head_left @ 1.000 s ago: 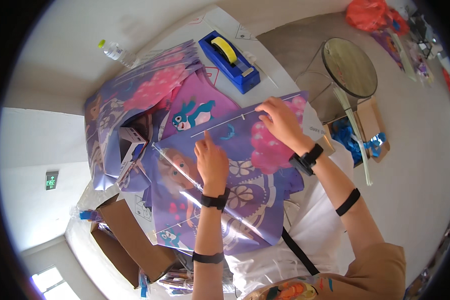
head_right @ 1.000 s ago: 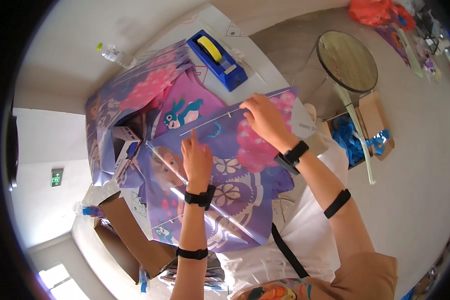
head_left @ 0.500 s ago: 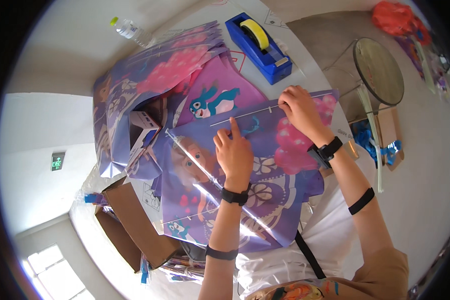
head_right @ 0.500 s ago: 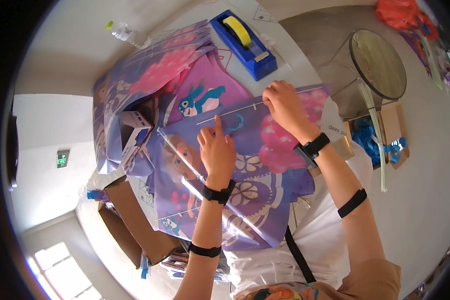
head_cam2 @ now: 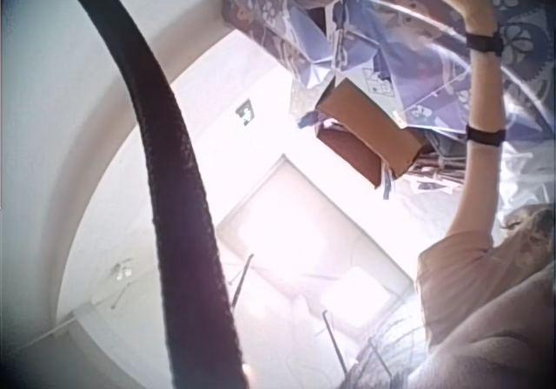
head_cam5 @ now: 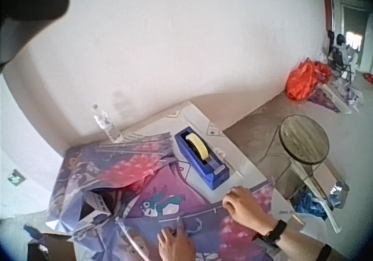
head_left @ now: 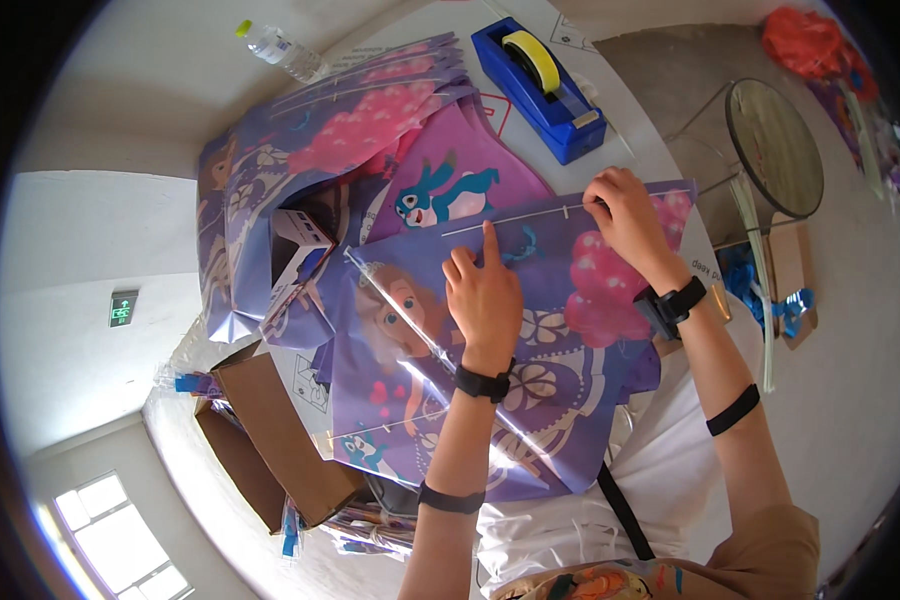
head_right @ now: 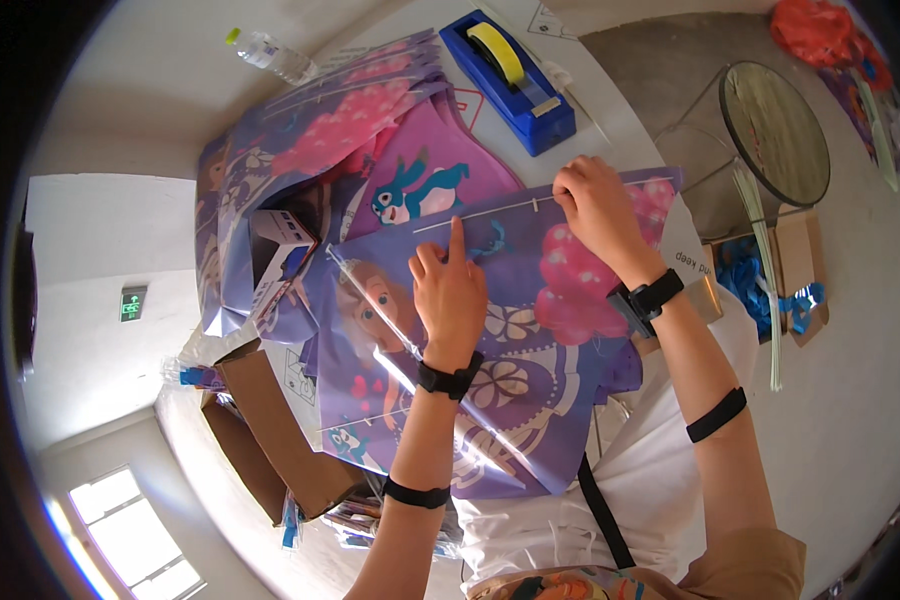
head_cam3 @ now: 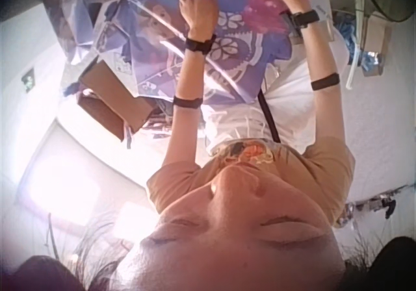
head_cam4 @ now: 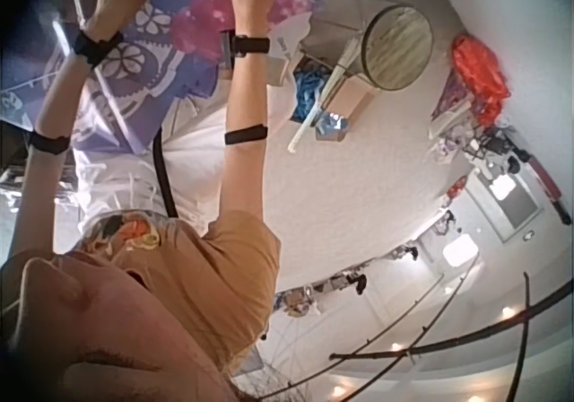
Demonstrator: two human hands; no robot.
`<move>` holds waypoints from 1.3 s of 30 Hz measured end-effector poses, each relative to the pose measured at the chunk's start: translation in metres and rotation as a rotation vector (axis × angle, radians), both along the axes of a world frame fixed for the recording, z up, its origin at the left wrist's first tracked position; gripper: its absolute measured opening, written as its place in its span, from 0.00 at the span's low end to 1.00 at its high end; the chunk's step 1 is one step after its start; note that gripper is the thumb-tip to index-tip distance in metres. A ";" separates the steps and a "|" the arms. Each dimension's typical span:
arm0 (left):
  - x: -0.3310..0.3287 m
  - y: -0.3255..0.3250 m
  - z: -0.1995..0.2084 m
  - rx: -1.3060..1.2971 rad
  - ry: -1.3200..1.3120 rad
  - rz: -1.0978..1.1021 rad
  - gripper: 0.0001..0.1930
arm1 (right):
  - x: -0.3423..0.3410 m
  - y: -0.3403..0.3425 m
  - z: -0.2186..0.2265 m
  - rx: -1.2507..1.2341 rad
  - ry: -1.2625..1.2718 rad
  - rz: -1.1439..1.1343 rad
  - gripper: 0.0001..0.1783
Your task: Assembling a kite by attaching fiberglass rods and string to the kite skin using tape.
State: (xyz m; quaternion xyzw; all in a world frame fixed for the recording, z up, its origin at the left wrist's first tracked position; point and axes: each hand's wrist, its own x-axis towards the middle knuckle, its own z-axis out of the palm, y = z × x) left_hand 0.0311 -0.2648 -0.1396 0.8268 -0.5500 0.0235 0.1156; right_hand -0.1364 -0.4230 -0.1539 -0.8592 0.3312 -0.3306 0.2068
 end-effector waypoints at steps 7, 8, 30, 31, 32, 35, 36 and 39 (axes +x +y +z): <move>0.000 -0.002 -0.002 0.019 -0.030 0.002 0.29 | -0.003 -0.001 0.003 -0.010 -0.001 -0.002 0.07; 0.001 -0.002 -0.002 0.024 -0.045 0.013 0.29 | -0.002 0.000 0.003 -0.009 0.004 -0.006 0.07; 0.002 -0.002 0.004 0.064 -0.041 -0.009 0.29 | -0.006 0.001 -0.001 -0.019 0.035 -0.024 0.06; 0.002 -0.002 0.003 0.064 -0.041 -0.009 0.29 | -0.006 0.001 -0.001 -0.019 0.036 -0.024 0.06; 0.002 -0.002 0.003 0.061 -0.039 -0.009 0.29 | -0.005 0.001 -0.002 -0.021 0.032 -0.026 0.06; 0.001 -0.003 0.003 0.056 -0.033 -0.009 0.29 | -0.006 0.000 -0.002 -0.026 0.026 -0.032 0.06; 0.001 -0.003 0.003 0.056 -0.032 -0.007 0.29 | -0.005 0.000 -0.002 -0.030 0.021 -0.036 0.06; 0.001 -0.003 0.004 0.062 -0.005 -0.013 0.29 | -0.005 0.001 -0.002 -0.035 0.005 -0.051 0.06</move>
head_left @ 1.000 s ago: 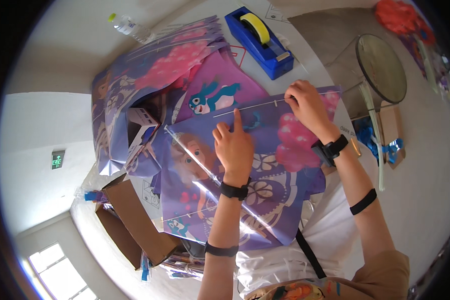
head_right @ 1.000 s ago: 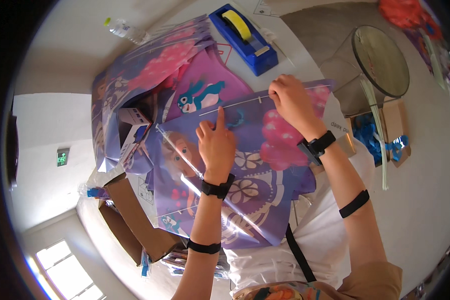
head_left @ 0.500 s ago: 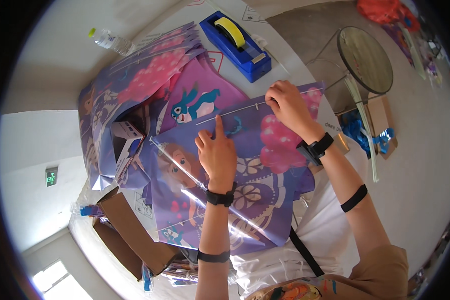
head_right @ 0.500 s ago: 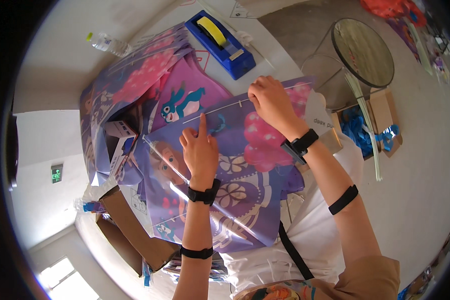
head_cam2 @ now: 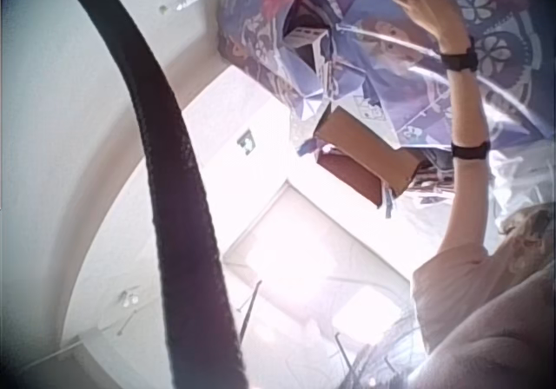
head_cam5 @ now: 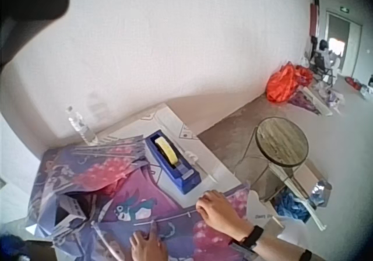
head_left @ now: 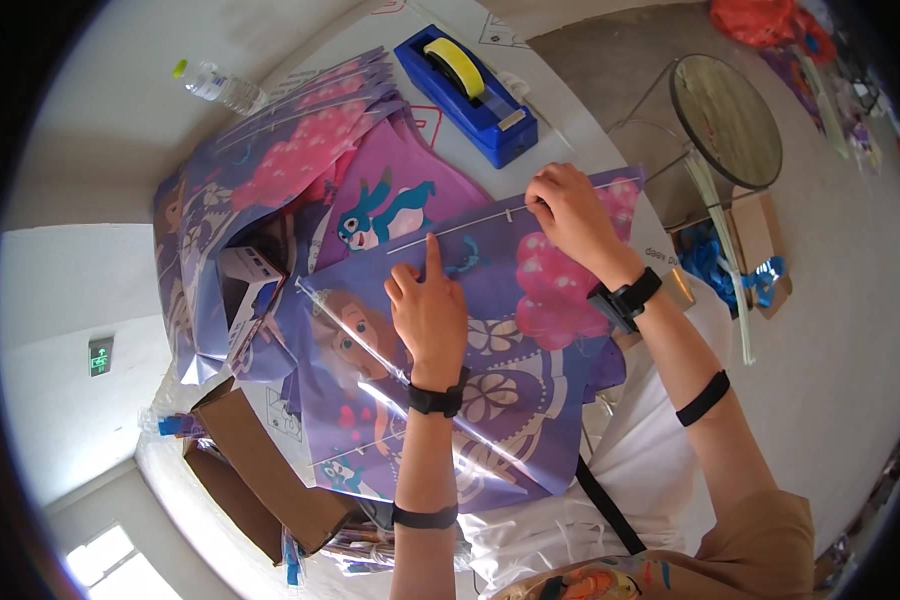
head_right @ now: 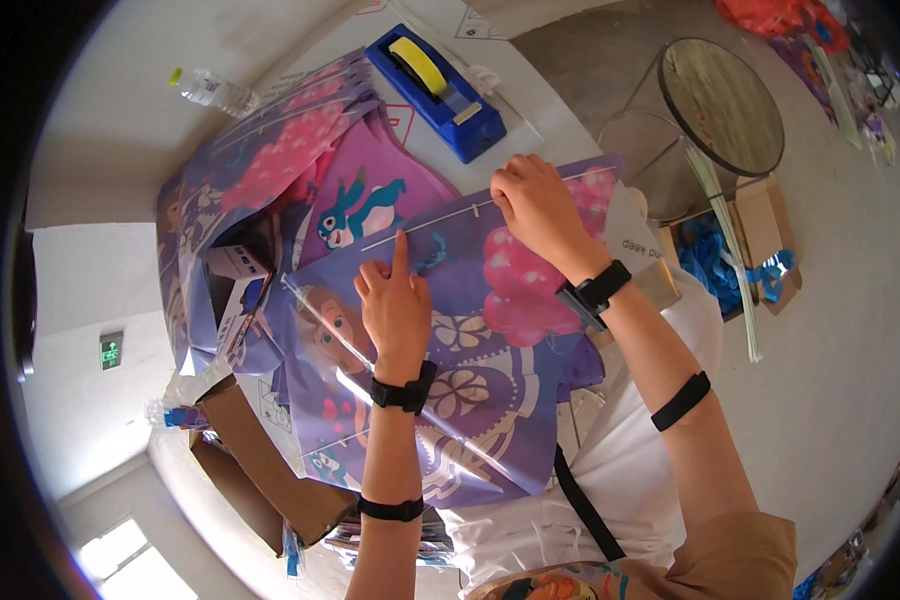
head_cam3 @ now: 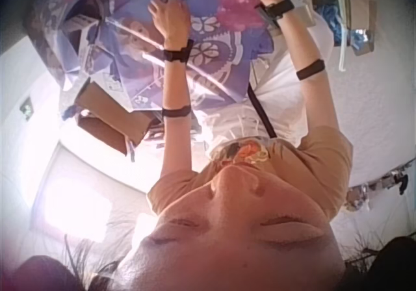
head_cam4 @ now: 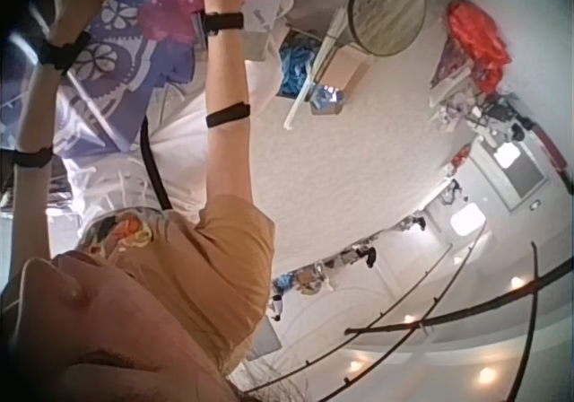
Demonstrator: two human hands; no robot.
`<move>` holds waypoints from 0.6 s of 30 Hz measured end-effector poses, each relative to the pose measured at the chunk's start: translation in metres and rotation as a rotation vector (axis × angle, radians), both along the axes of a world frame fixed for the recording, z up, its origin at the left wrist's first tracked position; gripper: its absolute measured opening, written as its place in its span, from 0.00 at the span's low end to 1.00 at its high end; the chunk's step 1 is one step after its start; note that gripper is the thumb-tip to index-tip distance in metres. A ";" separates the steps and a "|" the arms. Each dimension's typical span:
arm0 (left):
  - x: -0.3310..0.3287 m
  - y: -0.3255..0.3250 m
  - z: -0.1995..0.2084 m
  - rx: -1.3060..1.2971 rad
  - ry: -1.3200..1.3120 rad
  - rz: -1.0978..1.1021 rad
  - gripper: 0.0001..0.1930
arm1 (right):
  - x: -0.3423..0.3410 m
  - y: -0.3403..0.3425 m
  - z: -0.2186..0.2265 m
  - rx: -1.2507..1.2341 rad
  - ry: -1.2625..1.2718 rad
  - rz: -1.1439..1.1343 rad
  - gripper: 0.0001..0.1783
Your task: Assembling a kite by attaching fiberglass rods and string to the kite skin using tape.
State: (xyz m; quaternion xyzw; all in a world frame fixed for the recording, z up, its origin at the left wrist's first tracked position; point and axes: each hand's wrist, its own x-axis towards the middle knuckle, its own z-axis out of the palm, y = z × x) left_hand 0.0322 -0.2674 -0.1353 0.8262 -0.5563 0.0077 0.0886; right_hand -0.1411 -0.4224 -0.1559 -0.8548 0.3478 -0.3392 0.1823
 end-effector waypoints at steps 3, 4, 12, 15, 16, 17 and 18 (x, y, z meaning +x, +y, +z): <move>0.002 -0.001 -0.002 0.003 -0.024 0.000 0.29 | -0.002 -0.001 0.000 0.035 0.025 0.029 0.08; 0.001 -0.002 -0.002 -0.003 -0.013 -0.011 0.29 | -0.004 -0.002 0.000 0.030 0.036 0.018 0.08; -0.001 -0.001 0.004 0.052 0.011 0.007 0.31 | -0.002 -0.001 -0.002 0.038 0.027 0.002 0.07; 0.000 0.000 0.004 0.051 0.005 0.008 0.31 | 0.000 0.000 -0.001 0.037 0.026 -0.004 0.07; 0.000 0.000 0.004 0.048 0.001 0.005 0.31 | 0.000 0.000 -0.001 0.034 0.028 -0.008 0.07; 0.001 0.000 0.006 0.048 -0.002 0.005 0.31 | 0.000 0.000 0.000 0.035 0.026 -0.008 0.07; 0.000 -0.001 0.005 0.057 0.004 0.010 0.31 | 0.000 0.000 -0.001 0.041 0.031 -0.007 0.07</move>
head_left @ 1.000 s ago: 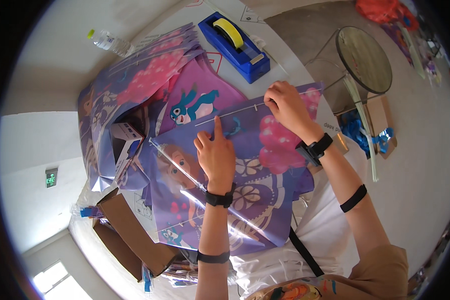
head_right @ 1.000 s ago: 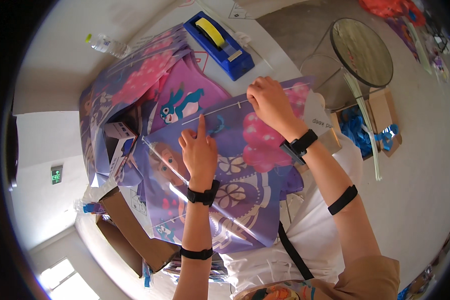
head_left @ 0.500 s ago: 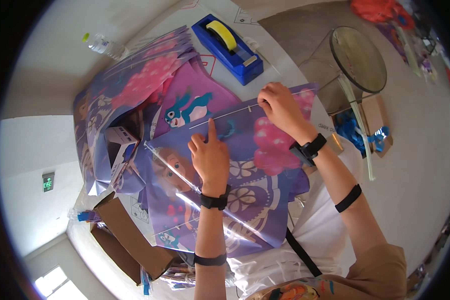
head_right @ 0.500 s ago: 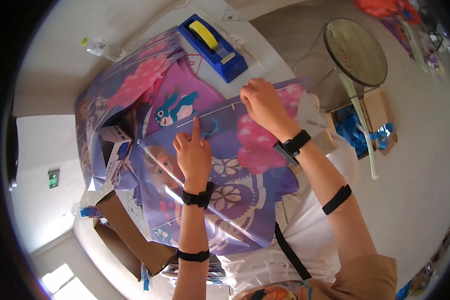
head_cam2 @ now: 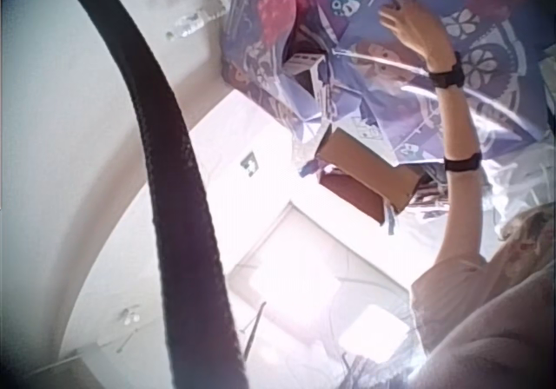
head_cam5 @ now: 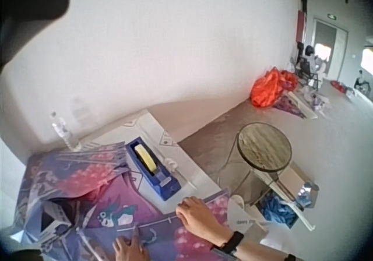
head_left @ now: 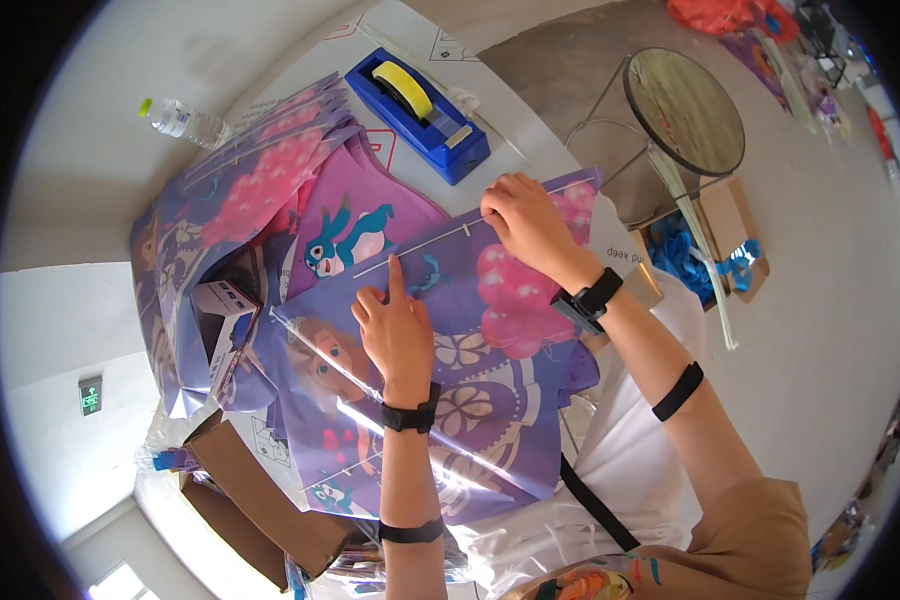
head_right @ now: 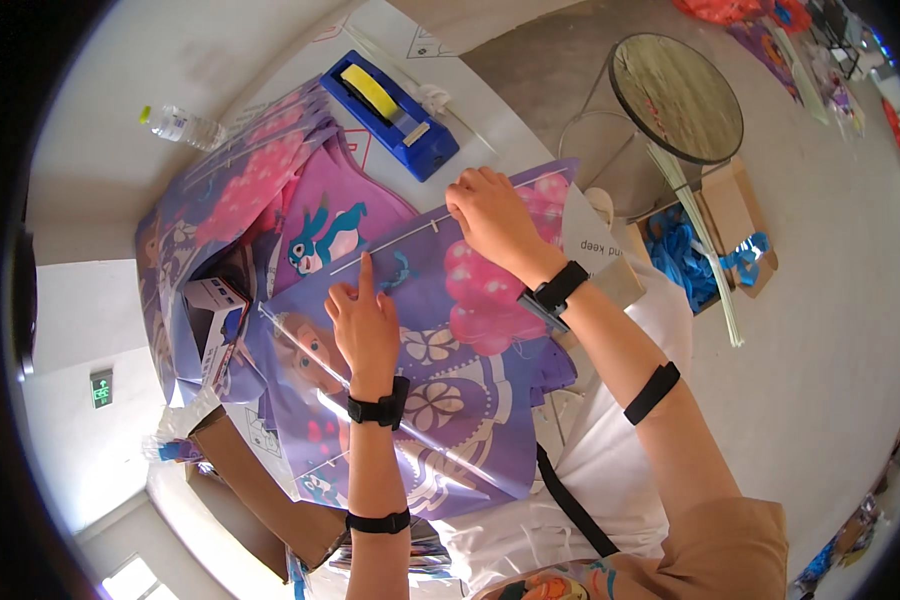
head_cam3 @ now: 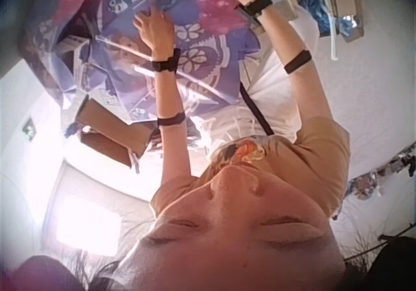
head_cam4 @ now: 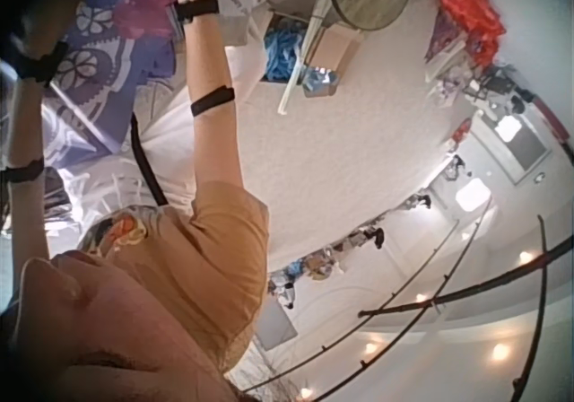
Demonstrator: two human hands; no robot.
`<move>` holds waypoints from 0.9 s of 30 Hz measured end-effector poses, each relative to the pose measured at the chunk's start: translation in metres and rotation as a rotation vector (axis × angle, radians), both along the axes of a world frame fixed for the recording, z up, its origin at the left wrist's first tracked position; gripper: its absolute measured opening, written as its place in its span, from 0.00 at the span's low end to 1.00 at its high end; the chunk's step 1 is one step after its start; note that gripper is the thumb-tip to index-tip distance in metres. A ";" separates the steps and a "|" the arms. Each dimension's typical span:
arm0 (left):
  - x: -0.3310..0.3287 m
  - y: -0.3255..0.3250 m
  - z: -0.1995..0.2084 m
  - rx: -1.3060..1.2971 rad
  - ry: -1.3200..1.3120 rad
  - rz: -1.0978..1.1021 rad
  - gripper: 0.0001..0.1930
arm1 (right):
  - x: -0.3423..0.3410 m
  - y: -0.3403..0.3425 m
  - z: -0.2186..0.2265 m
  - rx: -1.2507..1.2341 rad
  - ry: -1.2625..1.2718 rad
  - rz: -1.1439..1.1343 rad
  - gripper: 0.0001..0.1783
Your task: Assembling a kite by attaching fiberglass rods and string to the kite skin using tape.
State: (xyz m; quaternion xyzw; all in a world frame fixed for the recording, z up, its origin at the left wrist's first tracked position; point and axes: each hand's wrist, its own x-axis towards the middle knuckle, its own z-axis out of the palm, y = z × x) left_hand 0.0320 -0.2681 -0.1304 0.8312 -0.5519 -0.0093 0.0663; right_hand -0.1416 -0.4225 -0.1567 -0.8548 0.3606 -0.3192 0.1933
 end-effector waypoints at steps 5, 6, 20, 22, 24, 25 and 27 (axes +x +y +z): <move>0.000 0.000 -0.003 -0.008 -0.003 0.001 0.31 | 0.000 -0.002 -0.003 0.018 -0.021 0.015 0.07; -0.001 0.000 -0.003 -0.009 -0.001 0.000 0.31 | -0.001 -0.002 -0.003 0.007 -0.032 0.017 0.07; 0.002 0.001 -0.006 -0.084 -0.014 -0.023 0.30 | 0.002 -0.002 -0.001 -0.030 -0.021 0.010 0.06; 0.000 0.001 -0.007 -0.081 -0.020 -0.010 0.29 | 0.001 -0.003 0.002 -0.024 -0.020 0.018 0.06; 0.000 0.000 -0.007 -0.066 -0.037 0.002 0.29 | 0.002 -0.003 0.002 -0.017 -0.014 0.023 0.06; 0.000 0.000 -0.007 -0.064 -0.039 0.004 0.29 | 0.002 -0.002 0.001 -0.015 -0.016 0.025 0.06; 0.000 0.000 -0.006 -0.056 -0.010 0.010 0.29 | 0.002 -0.001 0.001 -0.019 0.002 0.013 0.06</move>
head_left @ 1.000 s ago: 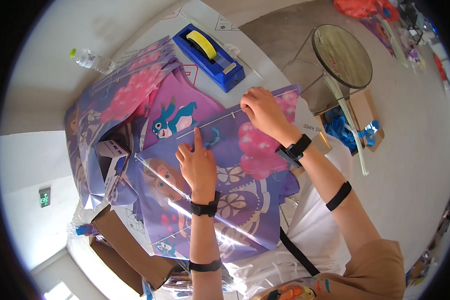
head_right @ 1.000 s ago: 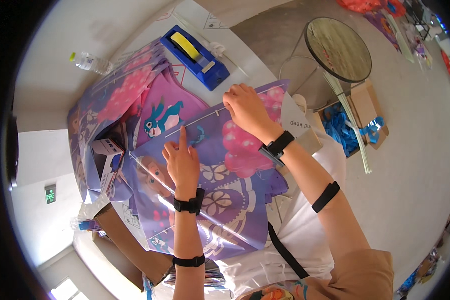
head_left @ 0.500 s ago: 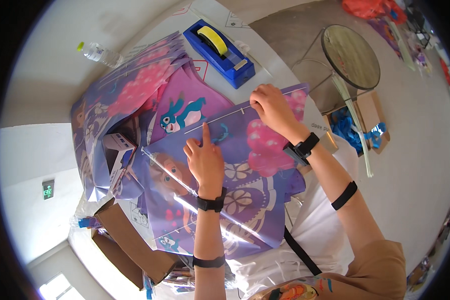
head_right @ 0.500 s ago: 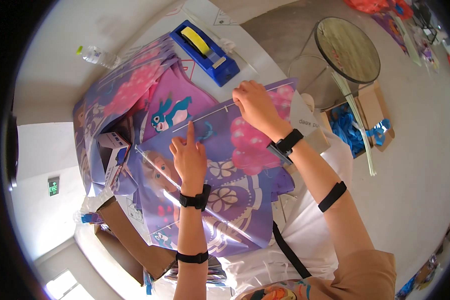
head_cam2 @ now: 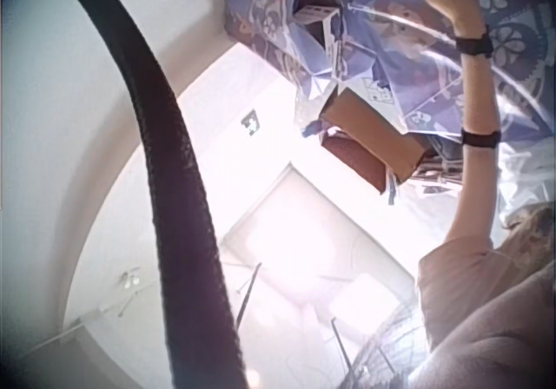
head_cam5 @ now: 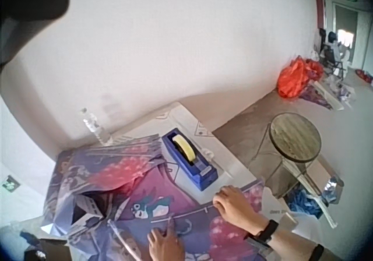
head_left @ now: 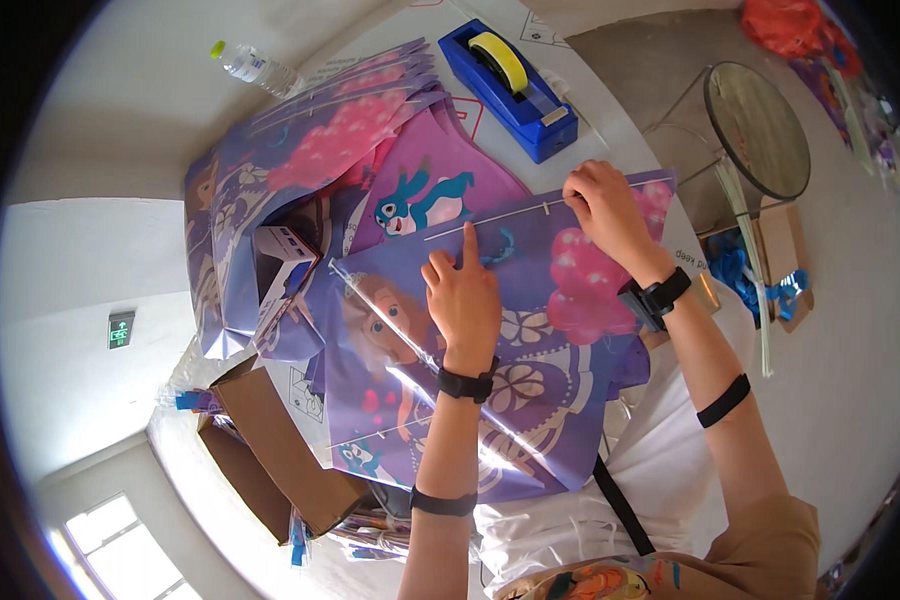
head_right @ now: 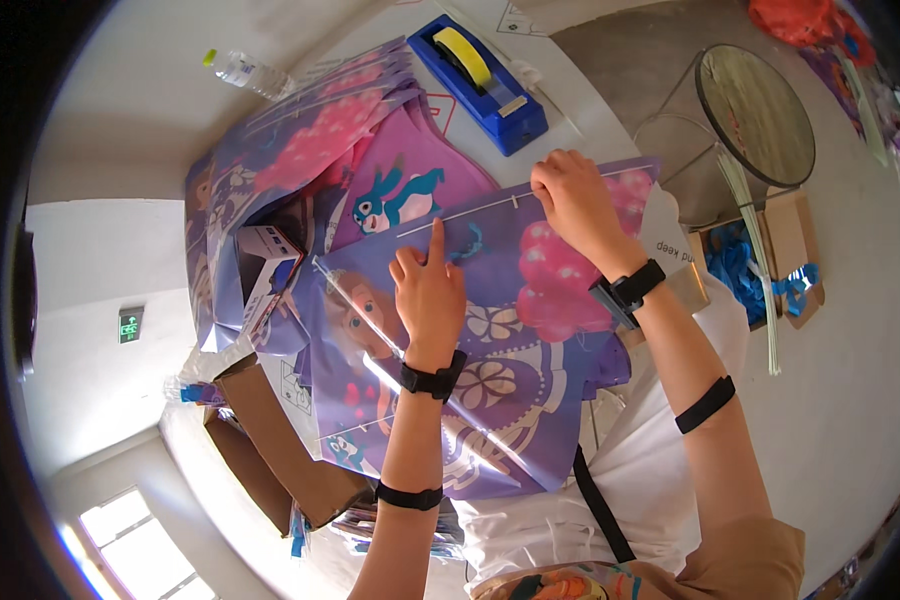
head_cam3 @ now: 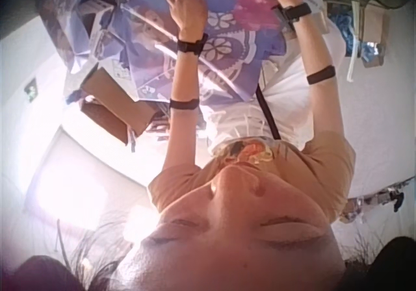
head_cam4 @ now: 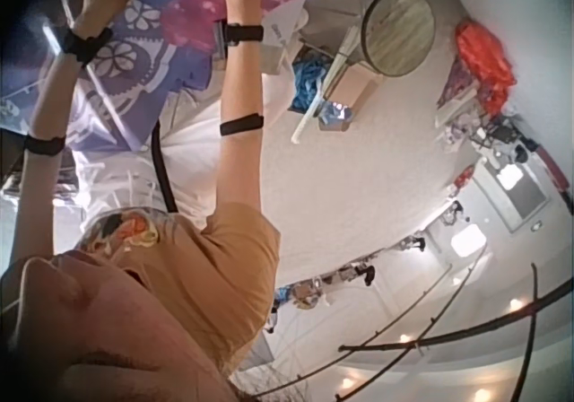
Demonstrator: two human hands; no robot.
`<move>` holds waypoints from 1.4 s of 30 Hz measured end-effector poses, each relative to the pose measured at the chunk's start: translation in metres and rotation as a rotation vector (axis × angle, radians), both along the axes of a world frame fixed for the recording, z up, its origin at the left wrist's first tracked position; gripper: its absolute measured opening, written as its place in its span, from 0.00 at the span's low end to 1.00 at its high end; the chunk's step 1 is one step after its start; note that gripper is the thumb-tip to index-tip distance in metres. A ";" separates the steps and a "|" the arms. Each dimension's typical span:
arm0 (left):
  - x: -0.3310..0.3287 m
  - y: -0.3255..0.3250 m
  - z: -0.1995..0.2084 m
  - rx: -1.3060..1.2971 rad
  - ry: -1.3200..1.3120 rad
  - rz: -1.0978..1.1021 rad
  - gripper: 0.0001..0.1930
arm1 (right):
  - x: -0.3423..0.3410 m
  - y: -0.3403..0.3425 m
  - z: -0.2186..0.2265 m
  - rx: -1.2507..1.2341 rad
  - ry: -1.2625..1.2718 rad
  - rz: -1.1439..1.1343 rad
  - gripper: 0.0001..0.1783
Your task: Assembling a kite by attaching fiberglass rods and string to the kite skin using tape.
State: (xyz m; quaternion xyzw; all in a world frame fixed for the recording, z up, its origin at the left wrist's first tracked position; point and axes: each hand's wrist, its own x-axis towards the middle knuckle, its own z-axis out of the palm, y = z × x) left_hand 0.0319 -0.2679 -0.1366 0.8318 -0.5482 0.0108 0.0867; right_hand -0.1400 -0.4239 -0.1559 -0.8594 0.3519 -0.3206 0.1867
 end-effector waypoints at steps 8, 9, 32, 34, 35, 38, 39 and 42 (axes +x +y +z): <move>0.000 0.000 0.001 -0.007 -0.002 -0.005 0.29 | 0.000 0.000 0.003 -0.008 0.007 0.001 0.06; -0.001 0.000 0.001 -0.006 0.002 -0.002 0.29 | 0.000 0.000 0.003 -0.009 0.013 0.001 0.06; -0.003 0.001 -0.003 -0.039 -0.019 0.023 0.27 | -0.002 0.003 0.005 -0.047 0.063 0.022 0.06; -0.004 0.000 -0.002 -0.047 -0.021 0.019 0.27 | -0.003 0.003 0.005 -0.053 0.066 0.019 0.06; -0.004 0.000 -0.001 -0.051 -0.014 0.013 0.27 | -0.003 0.003 0.005 -0.058 0.067 0.011 0.06; -0.003 0.001 0.000 -0.051 -0.004 0.011 0.27 | -0.001 0.005 0.003 -0.058 0.072 -0.001 0.06; -0.003 0.001 0.000 -0.049 0.003 0.012 0.27 | -0.001 0.005 0.003 -0.058 0.079 -0.008 0.06; -0.004 0.000 0.000 -0.037 0.008 0.017 0.27 | -0.001 0.004 0.003 -0.065 0.085 -0.005 0.06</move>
